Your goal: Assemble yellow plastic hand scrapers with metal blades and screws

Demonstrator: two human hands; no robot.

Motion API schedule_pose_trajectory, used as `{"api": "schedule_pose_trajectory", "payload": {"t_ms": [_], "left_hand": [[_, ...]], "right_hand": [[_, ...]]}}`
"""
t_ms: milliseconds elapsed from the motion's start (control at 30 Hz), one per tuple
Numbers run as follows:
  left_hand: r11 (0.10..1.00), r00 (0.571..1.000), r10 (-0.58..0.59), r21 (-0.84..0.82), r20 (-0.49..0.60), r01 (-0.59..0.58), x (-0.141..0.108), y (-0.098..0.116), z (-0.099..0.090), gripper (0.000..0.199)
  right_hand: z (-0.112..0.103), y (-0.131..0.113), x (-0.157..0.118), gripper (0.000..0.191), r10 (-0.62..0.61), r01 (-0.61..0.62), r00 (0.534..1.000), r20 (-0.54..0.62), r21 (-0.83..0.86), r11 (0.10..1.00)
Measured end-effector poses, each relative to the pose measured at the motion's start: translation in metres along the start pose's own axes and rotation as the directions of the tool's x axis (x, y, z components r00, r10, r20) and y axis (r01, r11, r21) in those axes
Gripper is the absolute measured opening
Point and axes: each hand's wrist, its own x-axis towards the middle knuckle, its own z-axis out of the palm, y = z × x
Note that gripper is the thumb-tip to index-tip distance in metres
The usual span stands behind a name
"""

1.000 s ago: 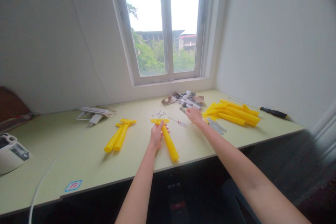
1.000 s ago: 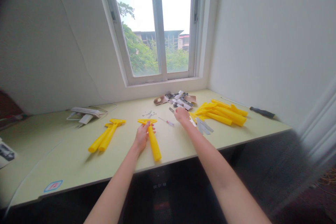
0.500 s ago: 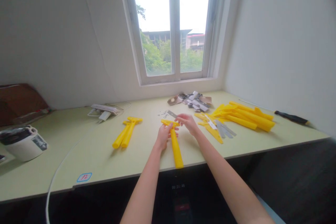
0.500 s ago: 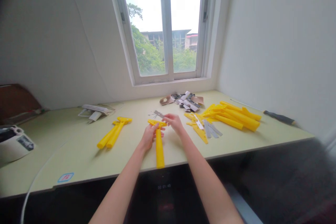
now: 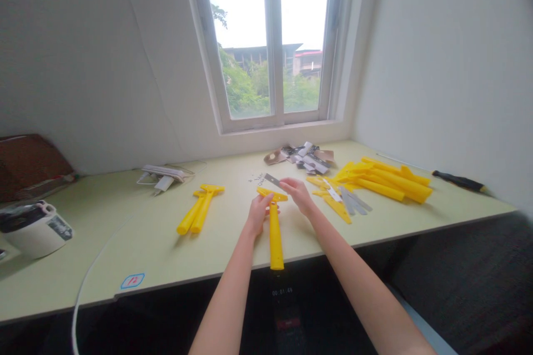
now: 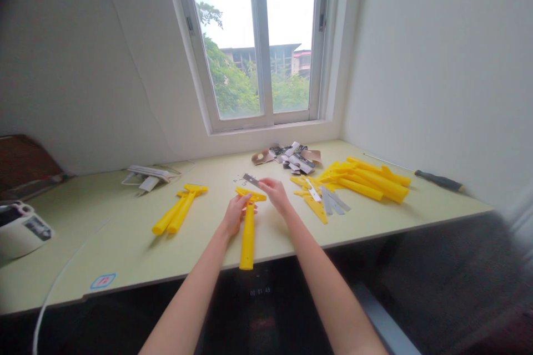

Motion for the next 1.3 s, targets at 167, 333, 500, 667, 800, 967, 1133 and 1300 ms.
{"api": "schedule_pose_trajectory", "payload": {"t_ms": [167,333,500,667,800,967,1133,1300], "left_hand": [[1.000,1.000,-0.014,-0.001,-0.009,0.014,0.001,-0.001,0.000,0.030],[1.000,1.000,-0.012,-0.001,-0.025,0.012,0.001,-0.001,0.000,0.030],[1.000,1.000,-0.010,-0.011,-0.026,0.009,0.002,-0.002,0.001,0.028],[1.000,1.000,-0.009,-0.011,-0.029,0.009,0.002,-0.003,0.000,0.030],[1.000,1.000,-0.003,-0.005,-0.028,0.003,0.002,-0.002,0.000,0.031],[1.000,1.000,0.000,0.005,-0.021,0.000,0.003,-0.003,-0.001,0.030],[1.000,1.000,0.011,-0.006,0.001,-0.011,0.003,-0.005,-0.002,0.029],[1.000,1.000,0.017,0.013,0.014,-0.017,0.005,-0.006,-0.002,0.029]], "right_hand": [[-0.004,-0.004,0.000,0.016,0.099,-0.098,0.995,0.011,0.271,0.958],[-0.005,-0.012,-0.002,0.026,0.196,-0.203,0.979,0.062,0.463,0.863],[-0.007,-0.008,0.000,0.021,0.235,-0.238,0.970,0.066,0.466,0.852],[-0.007,-0.002,0.004,0.019,0.218,-0.209,0.976,0.017,0.368,0.906],[-0.009,0.001,0.005,0.026,0.145,-0.129,0.989,-0.043,0.261,0.957],[-0.009,0.003,0.004,0.030,0.184,-0.167,0.982,-0.051,0.245,0.955],[-0.009,0.002,0.003,0.018,0.163,-0.150,0.986,-0.042,0.216,0.965],[-0.009,0.002,0.003,0.021,0.139,-0.130,0.990,-0.027,0.225,0.966]]}}
